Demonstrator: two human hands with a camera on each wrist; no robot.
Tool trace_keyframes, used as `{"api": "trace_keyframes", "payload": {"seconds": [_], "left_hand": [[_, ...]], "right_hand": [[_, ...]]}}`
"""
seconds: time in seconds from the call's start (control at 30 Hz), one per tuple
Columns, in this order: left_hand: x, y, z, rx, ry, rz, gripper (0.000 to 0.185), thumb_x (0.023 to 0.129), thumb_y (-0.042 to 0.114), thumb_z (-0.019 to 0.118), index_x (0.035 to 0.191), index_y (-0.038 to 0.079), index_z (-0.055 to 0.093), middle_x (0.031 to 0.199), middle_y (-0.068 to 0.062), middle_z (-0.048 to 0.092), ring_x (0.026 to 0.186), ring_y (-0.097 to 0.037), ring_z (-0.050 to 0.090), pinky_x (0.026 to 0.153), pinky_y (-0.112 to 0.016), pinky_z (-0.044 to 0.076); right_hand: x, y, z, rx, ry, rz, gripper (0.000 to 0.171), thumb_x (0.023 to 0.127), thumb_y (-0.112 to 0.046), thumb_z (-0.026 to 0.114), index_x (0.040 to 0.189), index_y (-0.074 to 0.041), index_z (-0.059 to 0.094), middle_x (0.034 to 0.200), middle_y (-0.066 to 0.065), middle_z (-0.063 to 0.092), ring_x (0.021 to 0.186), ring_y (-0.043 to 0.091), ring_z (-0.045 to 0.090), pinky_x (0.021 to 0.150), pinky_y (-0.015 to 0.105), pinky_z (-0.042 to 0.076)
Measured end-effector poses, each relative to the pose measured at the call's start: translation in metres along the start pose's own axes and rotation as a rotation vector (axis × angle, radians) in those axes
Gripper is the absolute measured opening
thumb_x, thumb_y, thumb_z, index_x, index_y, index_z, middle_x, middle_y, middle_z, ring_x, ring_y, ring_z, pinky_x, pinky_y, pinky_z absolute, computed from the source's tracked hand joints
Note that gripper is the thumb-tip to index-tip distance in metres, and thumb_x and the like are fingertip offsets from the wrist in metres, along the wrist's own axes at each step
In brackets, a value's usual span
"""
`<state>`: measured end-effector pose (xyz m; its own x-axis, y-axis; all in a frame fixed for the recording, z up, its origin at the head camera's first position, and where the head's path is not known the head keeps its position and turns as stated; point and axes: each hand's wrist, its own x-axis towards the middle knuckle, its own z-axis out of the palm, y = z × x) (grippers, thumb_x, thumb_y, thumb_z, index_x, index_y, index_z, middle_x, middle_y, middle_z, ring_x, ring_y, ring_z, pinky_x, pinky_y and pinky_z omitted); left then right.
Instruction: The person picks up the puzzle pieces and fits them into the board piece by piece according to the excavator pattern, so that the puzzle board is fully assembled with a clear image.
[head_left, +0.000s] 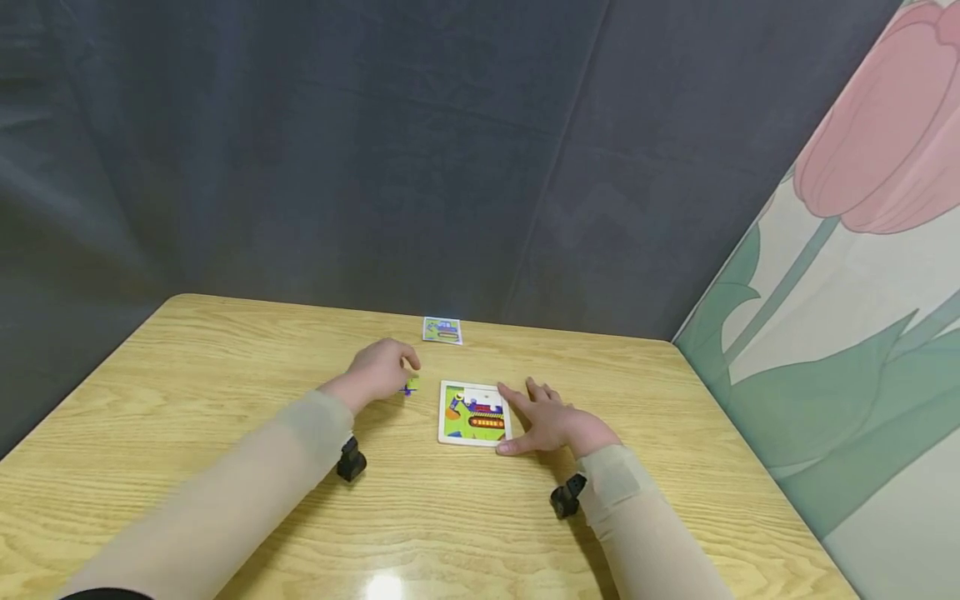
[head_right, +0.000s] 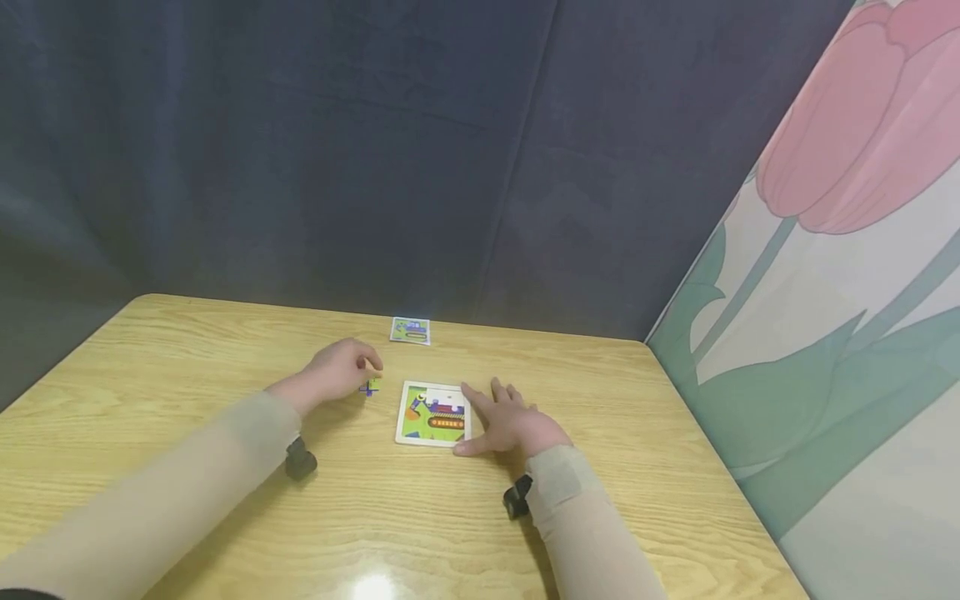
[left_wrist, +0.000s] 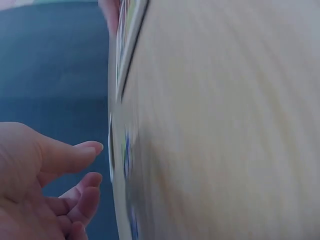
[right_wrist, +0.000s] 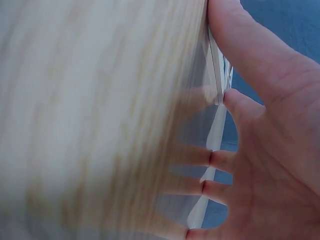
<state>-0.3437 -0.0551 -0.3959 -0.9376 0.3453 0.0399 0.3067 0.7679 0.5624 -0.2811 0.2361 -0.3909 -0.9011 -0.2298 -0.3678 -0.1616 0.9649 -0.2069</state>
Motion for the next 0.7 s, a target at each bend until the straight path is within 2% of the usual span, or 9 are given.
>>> {"api": "trace_keyframes", "payload": {"seconds": [0.17,0.3,0.43,0.63,0.7], "left_hand": [[-0.011,-0.029,-0.026,0.019,-0.016,-0.042,0.031,0.087,0.0,0.06,0.117,0.007,0.068,0.113,-0.014,0.061,0.095,-0.028,0.055,0.078,-0.043,0.044],[-0.018,-0.044,-0.034,0.022,-0.041,-0.081,0.03,0.087,0.003,0.067,0.118,0.005,0.065,0.119,-0.017,0.06,0.099,-0.03,0.056,0.081,-0.046,0.044],[-0.023,-0.049,-0.037,0.038,-0.051,-0.095,0.024,0.086,0.009,0.075,0.108,0.005,0.066,0.118,-0.018,0.062,0.096,-0.03,0.056,0.082,-0.047,0.043],[-0.024,-0.05,-0.037,0.047,-0.058,-0.108,0.021,0.085,0.01,0.077,0.101,0.006,0.064,0.114,-0.016,0.062,0.091,-0.029,0.053,0.079,-0.045,0.042],[-0.024,-0.051,-0.037,0.038,-0.059,-0.11,0.022,0.085,0.009,0.077,0.1,0.005,0.061,0.107,-0.015,0.061,0.087,-0.029,0.052,0.076,-0.043,0.041]], "right_hand": [[0.001,0.002,0.001,-0.012,-0.002,0.006,0.109,0.073,-0.074,0.067,0.158,-0.037,0.01,0.163,0.017,0.002,0.147,0.042,0.002,0.107,0.07,0.015],[0.003,0.003,0.002,-0.02,-0.006,0.012,0.11,0.072,-0.077,0.065,0.158,-0.039,0.009,0.164,0.015,0.0,0.147,0.04,0.0,0.108,0.069,0.014],[0.003,0.003,0.001,-0.009,-0.008,0.006,0.11,0.072,-0.075,0.067,0.158,-0.037,0.01,0.163,0.016,0.001,0.147,0.041,0.001,0.106,0.07,0.014],[0.002,0.002,0.002,0.001,0.008,-0.009,0.107,0.074,-0.071,0.069,0.159,-0.035,0.013,0.163,0.019,0.003,0.146,0.044,0.003,0.105,0.071,0.015],[0.001,0.002,0.002,0.001,0.011,-0.007,0.107,0.074,-0.071,0.069,0.158,-0.036,0.014,0.163,0.019,0.004,0.146,0.044,0.003,0.105,0.071,0.015]]}}
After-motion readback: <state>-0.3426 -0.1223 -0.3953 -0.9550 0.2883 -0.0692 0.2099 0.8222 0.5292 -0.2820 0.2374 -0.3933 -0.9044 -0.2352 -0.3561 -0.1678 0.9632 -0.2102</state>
